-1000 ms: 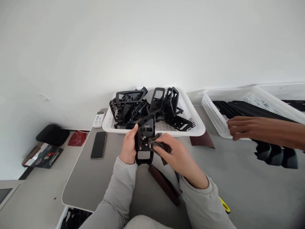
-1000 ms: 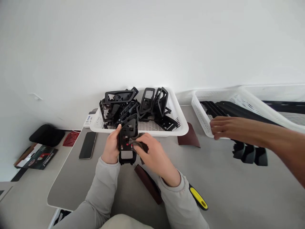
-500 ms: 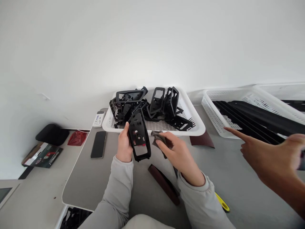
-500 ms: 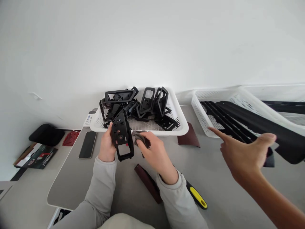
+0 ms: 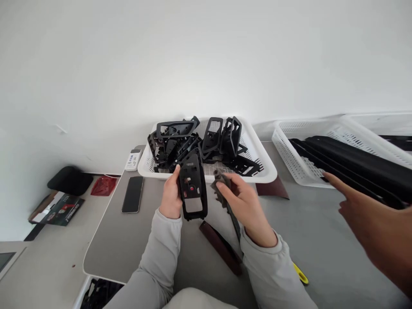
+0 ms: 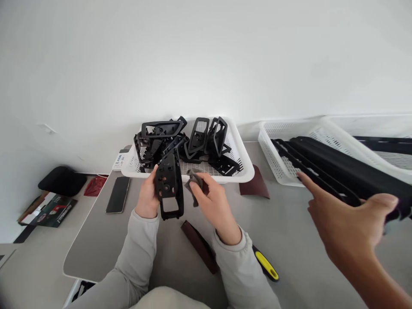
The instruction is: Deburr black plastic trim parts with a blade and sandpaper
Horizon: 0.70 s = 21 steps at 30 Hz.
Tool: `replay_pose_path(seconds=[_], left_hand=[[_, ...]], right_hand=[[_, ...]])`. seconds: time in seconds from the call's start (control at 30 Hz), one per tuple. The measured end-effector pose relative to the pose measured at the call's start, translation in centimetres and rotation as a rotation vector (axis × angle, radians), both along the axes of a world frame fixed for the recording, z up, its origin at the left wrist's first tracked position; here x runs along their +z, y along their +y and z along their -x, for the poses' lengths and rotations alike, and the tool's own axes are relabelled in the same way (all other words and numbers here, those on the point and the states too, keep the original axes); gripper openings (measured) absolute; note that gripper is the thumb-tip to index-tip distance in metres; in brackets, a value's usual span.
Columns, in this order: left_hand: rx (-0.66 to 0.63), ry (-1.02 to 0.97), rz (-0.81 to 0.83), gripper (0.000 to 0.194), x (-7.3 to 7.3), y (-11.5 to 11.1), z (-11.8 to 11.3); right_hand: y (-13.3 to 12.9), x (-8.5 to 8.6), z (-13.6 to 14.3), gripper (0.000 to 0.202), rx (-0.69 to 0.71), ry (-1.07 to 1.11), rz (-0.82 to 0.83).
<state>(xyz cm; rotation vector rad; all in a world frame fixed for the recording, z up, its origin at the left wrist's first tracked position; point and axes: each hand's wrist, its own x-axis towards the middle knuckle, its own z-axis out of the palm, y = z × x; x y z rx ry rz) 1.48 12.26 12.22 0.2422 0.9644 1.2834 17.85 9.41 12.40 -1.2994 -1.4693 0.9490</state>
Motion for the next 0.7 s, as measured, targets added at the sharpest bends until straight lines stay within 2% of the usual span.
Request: replay_pose_path(seconds=[0.07,0.13,0.27,0.33,0.4,0.43,0.5,0.57,0.63,0.7], left_hand=[[-0.065,0.026,-0.006,0.03,-0.1,-0.1,-0.1],[-0.056,0.066,-0.038,0.031,-0.3,-0.2,-0.2],[0.106,0.124,-0.101,0.033,-0.6,0.0,-0.3],[0.204,0.115,-0.095,0.031,-0.6,0.2,-0.2],[0.249,0.084,-0.066,0.029,-0.5,0.3,-0.1],[0.247,0.063,-0.049,0.028,-0.5,0.4,0.0],[0.239,0.024,-0.031,0.028,-0.5,0.5,0.1],[0.245,-0.001,-0.031,0.027,-0.5,0.5,0.1],[0.26,-0.001,-0.031,0.026,-0.4,0.5,0.0],[0.281,0.016,-0.029,0.026,-0.4,0.5,0.0]], right_hand=[[0.1,-0.2,0.6,0.021,-0.03,0.006,-0.072],[0.1,-0.3,1.2,0.021,0.036,-0.069,-0.086],[-0.6,-0.1,1.6,0.015,0.166,-0.245,-0.101],[-0.8,0.0,1.3,0.014,0.264,-0.28,-0.092],[-0.8,0.1,0.9,0.011,0.321,-0.267,-0.048],[-0.8,0.1,0.7,0.009,0.303,-0.241,-0.024],[-0.5,0.1,0.4,0.009,0.182,-0.151,-0.016],[-0.3,0.0,0.3,0.012,0.071,-0.085,-0.07],[-0.2,0.0,0.3,0.011,0.119,-0.11,-0.112],[-0.1,0.0,0.2,0.009,0.271,-0.197,-0.083]])
